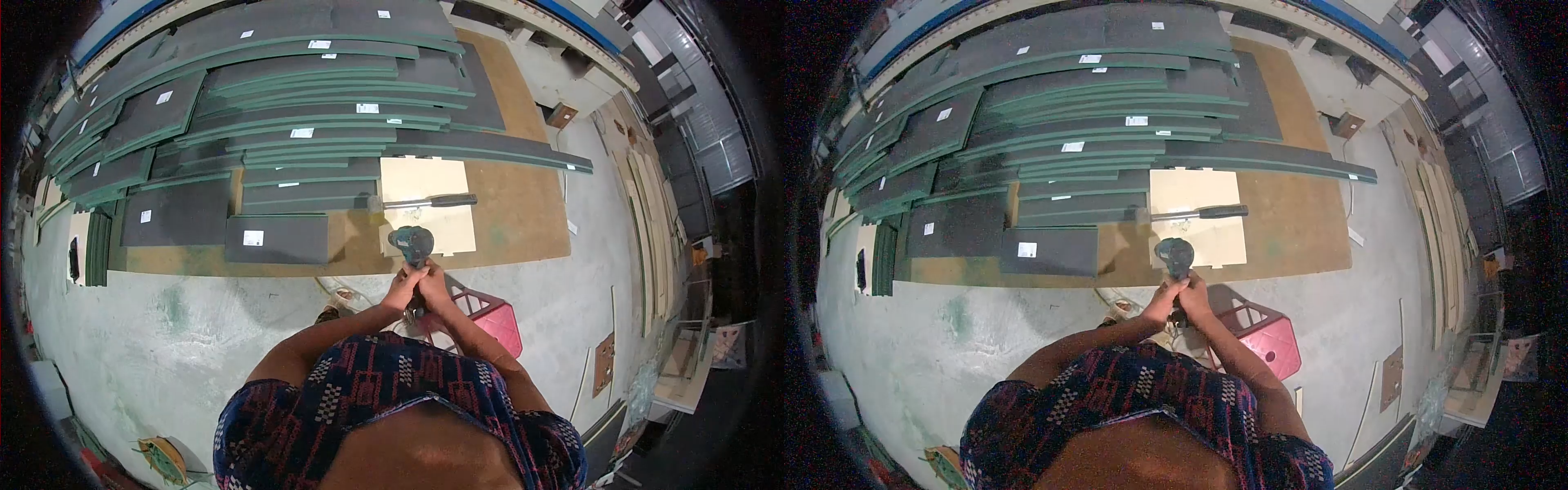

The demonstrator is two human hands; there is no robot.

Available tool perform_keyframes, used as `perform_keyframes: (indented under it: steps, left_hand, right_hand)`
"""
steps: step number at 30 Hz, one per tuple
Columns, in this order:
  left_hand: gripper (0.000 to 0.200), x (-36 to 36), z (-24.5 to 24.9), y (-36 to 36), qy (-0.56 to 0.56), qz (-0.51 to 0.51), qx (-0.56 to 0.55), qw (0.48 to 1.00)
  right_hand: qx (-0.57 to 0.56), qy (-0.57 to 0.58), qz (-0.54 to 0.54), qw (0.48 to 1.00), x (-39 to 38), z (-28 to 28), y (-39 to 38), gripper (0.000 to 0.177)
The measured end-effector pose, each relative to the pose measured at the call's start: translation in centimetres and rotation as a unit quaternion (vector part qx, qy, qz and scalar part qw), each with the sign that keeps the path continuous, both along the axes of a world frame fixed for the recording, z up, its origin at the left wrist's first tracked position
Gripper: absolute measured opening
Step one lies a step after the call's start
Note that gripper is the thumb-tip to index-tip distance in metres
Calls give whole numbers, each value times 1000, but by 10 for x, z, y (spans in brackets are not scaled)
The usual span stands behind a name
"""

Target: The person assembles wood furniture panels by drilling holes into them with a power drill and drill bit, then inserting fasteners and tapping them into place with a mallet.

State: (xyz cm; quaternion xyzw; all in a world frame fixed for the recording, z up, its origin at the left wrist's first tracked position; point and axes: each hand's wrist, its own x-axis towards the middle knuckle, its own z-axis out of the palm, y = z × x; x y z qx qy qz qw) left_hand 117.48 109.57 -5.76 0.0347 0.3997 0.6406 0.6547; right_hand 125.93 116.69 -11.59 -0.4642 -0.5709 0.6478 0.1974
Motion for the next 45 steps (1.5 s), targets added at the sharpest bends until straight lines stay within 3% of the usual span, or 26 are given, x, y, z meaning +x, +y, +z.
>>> perform_keyframes:
  steps: [3, 6, 7, 13, 23, 27, 33, 38, 39, 41, 43, 45]
  left_hand:
    - [42, -18, 13, 8, 4, -33, -5, 999]
    - [48, -29, -23, 19, 76, -49, -16, 996]
    - [53, -33, 4, 14, 88, -47, -43, 994]
    - [58, -47, -18, 8, 177, -114, 1, 978]
    - [72, -70, -28, -16, 248, -184, -96, 946]
    - [69, -71, -50, -22, 225, -165, -98, 955]
    - [61, -77, -41, -33, 231, -138, -122, 955]
    - [53, -84, -74, -60, 254, -76, -123, 956]
    - [52, -90, -94, -64, 289, -133, -147, 937]
    - [52, -96, -170, -91, 464, -214, -76, 856]
    - [52, -92, -124, -88, 477, -308, -193, 800]
    - [55, -88, -283, -125, 608, -417, 10, 676]
  right_hand:
    - [-41, 44, -30, 998, -17, 1, 13, 28]
    - [-78, 78, -46, 993, -37, 23, 23, 27]
    - [-92, 108, -55, 988, -44, 36, 24, 19]
    - [-101, 95, -61, 988, -52, 41, 28, 20]
    - [-88, 41, -60, 993, -49, 45, 27, 23]
    - [-109, 45, -95, 988, -46, 50, 30, 24]
    - [-99, 20, -152, 983, -16, 56, 50, 27]
    - [-57, 17, -220, 974, 13, 54, 78, 28]
    - [-59, 9, -231, 971, 19, 55, 83, 28]
    - [-55, 6, -248, 967, 27, 57, 90, 29]
    - [-42, 16, -260, 965, 34, 47, 98, 32]
    - [-45, 27, -248, 967, 38, 48, 101, 33]
